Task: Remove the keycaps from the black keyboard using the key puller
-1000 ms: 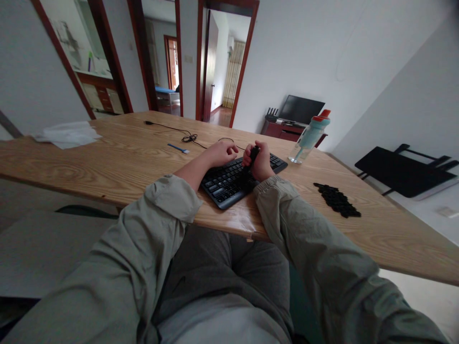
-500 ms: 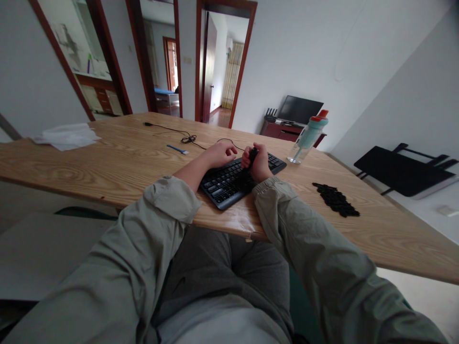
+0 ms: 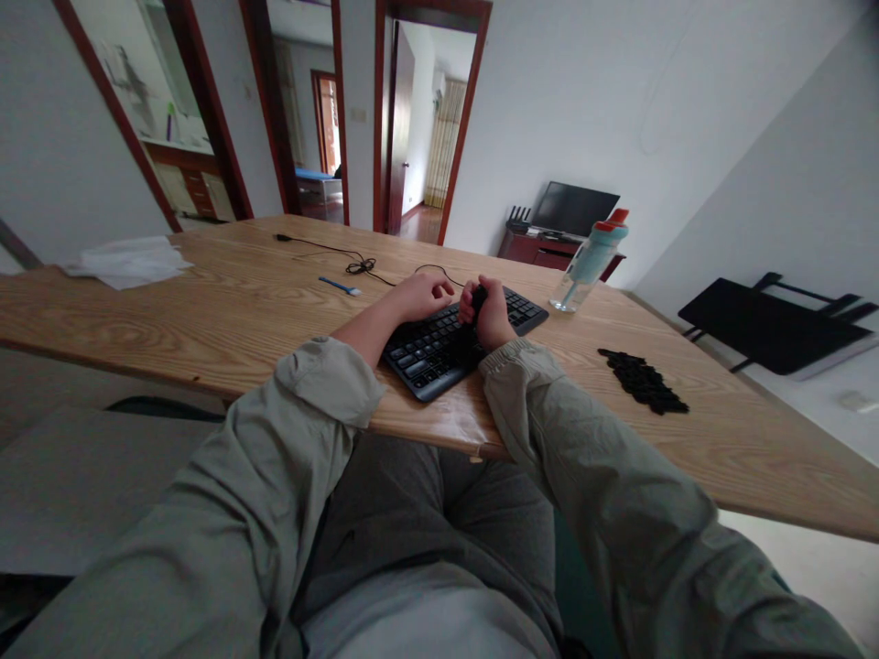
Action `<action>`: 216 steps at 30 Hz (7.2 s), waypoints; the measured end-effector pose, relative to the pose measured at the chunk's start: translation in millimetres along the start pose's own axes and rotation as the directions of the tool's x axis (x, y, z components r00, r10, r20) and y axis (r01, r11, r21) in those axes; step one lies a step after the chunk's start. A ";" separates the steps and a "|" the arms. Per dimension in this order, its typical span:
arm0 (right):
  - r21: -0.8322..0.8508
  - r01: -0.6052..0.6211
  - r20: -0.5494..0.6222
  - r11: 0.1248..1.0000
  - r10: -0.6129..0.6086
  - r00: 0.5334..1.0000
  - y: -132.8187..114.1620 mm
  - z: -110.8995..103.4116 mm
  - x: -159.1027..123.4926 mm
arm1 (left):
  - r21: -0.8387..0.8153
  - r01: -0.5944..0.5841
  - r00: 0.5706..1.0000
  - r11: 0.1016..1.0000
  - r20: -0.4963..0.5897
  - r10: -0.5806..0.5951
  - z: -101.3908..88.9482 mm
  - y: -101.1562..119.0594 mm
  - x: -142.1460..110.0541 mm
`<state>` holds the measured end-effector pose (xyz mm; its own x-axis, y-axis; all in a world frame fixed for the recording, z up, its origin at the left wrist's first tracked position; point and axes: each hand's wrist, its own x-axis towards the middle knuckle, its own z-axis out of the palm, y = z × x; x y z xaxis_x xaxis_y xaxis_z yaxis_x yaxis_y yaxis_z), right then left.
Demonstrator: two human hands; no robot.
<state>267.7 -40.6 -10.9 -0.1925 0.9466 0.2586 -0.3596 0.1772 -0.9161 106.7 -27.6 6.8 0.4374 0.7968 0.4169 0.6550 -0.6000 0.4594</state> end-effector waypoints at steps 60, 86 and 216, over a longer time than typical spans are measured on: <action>0.187 -0.059 0.076 0.981 0.045 0.996 -22.6 31.7 -39.8 | 0.159 0.189 0.978 0.969 0.059 -0.200 -22.5 -62.9 2.1; 0.032 -0.106 0.169 0.994 0.099 0.981 -1.0 48.2 -30.7 | 0.171 0.144 0.970 0.975 0.170 -0.173 -15.1 -43.8 1.0; 0.652 0.119 -0.323 0.749 0.133 0.937 -58.3 -15.8 -17.2 | 0.099 -0.328 0.936 0.939 -0.098 0.337 13.6 49.3 -19.2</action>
<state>306.5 -63.0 33.2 0.0666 0.9975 0.0219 -0.8876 0.0692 -0.4555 139.0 -71.5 10.7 0.5704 0.5365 0.6219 0.5327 -0.8180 0.2171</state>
